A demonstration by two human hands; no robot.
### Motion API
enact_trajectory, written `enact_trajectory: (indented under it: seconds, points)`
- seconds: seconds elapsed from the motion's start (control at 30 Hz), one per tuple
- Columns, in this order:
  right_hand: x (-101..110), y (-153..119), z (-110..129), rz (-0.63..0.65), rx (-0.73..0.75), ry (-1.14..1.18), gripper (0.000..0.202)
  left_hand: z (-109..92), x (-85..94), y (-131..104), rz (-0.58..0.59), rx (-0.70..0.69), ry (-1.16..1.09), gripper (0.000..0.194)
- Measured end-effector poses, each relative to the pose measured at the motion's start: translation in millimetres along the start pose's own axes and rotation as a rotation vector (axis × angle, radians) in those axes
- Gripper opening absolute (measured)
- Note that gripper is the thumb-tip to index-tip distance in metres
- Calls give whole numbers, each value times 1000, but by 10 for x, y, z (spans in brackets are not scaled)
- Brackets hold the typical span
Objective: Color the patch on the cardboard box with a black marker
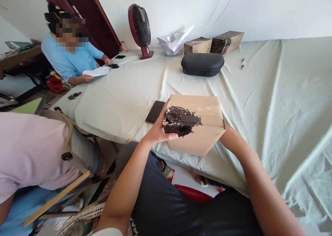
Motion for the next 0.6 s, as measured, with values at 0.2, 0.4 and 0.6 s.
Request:
enact_trajectory:
  seconds: [0.2, 0.4, 0.6]
  points:
    - [186, -65, -557, 111, -64, 759, 25, 66, 0, -3, -21, -27, -14, 141]
    - [696, -24, -459, -61, 144, 1310, 24, 28, -24, 4, -14, -129, 69, 146]
    - [1597, -567, 525, -471, 583, 796, 50, -65, -101, 11, -13, -165, 91, 154]
Point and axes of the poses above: each hand's wrist, its own y-axis towards the middle knuckle, its own x-axis out of the back of the hand, z = x × y, the point moved 8 cm from there along y, towards the middle knuckle, and after that the axes turned 11 degrees about -y, right-handed, at the moved point
